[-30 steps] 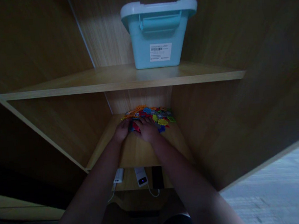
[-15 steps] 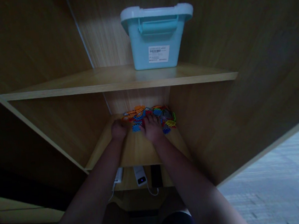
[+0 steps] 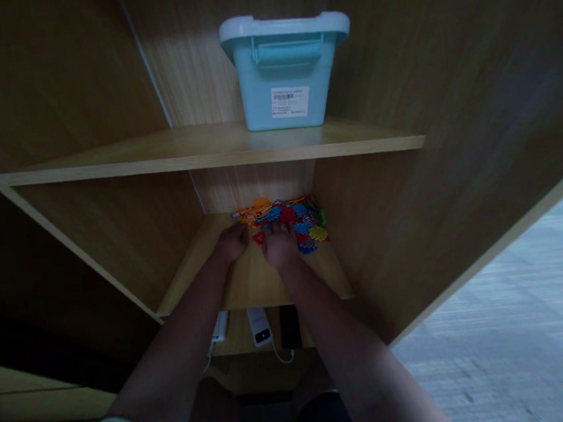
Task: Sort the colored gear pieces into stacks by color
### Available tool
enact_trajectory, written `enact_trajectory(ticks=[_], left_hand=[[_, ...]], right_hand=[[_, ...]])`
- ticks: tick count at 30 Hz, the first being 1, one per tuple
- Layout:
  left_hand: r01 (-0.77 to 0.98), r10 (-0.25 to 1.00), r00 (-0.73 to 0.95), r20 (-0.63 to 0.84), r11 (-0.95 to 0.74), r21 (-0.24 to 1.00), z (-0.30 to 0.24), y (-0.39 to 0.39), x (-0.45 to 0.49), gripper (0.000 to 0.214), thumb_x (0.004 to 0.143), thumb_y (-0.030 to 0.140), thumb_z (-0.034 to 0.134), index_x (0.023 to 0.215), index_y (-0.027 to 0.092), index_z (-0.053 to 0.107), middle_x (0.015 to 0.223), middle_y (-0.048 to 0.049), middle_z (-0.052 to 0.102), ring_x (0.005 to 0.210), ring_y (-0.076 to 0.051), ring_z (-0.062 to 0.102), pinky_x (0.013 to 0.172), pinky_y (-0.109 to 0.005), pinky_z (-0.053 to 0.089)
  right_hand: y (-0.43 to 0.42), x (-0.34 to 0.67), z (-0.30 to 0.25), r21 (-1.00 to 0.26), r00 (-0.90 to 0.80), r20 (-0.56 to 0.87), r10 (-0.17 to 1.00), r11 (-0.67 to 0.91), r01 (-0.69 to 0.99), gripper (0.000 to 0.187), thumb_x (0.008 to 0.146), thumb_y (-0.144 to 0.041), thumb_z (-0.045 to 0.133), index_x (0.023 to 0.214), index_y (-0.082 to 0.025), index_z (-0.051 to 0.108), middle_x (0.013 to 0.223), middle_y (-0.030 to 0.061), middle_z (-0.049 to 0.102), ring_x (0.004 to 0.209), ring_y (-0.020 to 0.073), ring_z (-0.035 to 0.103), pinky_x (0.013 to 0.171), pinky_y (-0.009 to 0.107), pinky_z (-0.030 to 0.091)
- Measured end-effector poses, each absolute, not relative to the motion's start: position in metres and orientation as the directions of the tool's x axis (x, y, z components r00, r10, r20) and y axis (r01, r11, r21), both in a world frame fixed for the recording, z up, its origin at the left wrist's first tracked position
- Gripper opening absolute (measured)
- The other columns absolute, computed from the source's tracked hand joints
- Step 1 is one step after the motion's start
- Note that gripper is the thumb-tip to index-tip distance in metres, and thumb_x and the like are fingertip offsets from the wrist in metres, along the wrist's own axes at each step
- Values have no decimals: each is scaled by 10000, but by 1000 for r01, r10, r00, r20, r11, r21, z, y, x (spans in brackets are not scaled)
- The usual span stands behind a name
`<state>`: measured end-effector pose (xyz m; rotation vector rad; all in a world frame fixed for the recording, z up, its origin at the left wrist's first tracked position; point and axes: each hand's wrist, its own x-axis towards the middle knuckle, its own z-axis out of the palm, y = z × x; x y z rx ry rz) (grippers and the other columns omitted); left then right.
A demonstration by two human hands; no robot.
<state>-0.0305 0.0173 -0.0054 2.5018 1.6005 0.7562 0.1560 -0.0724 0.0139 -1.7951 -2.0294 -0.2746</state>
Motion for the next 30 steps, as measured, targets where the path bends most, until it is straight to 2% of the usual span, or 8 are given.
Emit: enact_trajectory(ticks=[2,9,16,18,21,24,27,30], left_hand=[[828,869,318,380,-449,336,-5,14,-31,423,1013,212,498,1401,172,662,1442,-168,709,1349,-285,658,1235,-424,468],[860,892,179,416,-347,375,-4,-10,-36,373,937,158,564,1289,152,689,1270,-178,745,1227,-312,699,1147,-440,547],[803,864,285,416,-452,389,-7,-34,-42,214,951,193,572,1012,181,777,1101,-123,779,1130,-265,716,1115,-417,566],[780,864,290,412,-462,421,-7,-38,-43,218,941,180,578,998,188,788,1102,-115,782,1130,-257,718,1110,-412,571],[761,859,303,413,-479,438,-4,-42,-43,237,923,131,569,971,196,792,1068,-102,790,1112,-251,720,1114,-411,567],[760,855,313,414,-487,431,-2,-44,-43,228,923,127,574,968,189,789,1049,-101,788,1094,-250,716,1103,-407,567],[761,854,316,414,-489,427,-1,-43,-43,220,932,135,576,963,181,789,1052,-105,783,1093,-244,714,1100,-392,563],[769,857,312,409,-481,422,-1,-43,-43,227,926,128,576,962,182,794,1057,-105,784,1098,-243,714,1104,-381,558]], right_hand=[[-73,158,15,-134,-17,452,892,87,987,466,1065,-380,513,1458,-168,648,1458,199,667,1347,376,540,1252,561,292],[-74,157,15,-112,28,508,861,34,993,477,1079,-431,492,1394,-111,654,1478,250,620,1341,408,514,1252,592,275],[-92,148,21,106,-378,406,832,368,924,424,1107,-220,355,1326,-167,713,1368,183,696,1301,336,532,1117,483,417],[-99,149,21,72,-330,400,855,330,941,436,1103,-227,351,1309,-182,733,1344,183,706,1298,343,531,1105,498,421],[-107,155,19,-44,-108,439,892,141,989,443,1087,-280,386,1332,-168,737,1395,220,677,1323,383,513,1120,551,402],[-108,160,14,-125,72,482,873,-12,992,468,1056,-307,430,1373,-114,716,1494,263,614,1401,421,468,1206,621,309],[-106,162,10,-149,133,506,852,-66,987,502,1034,-351,460,1371,-73,706,1561,294,559,1499,438,395,1268,672,189],[-103,162,6,-177,163,498,852,-85,981,511,1023,-383,473,1349,-74,716,1554,299,571,1506,442,400,1270,687,175]])
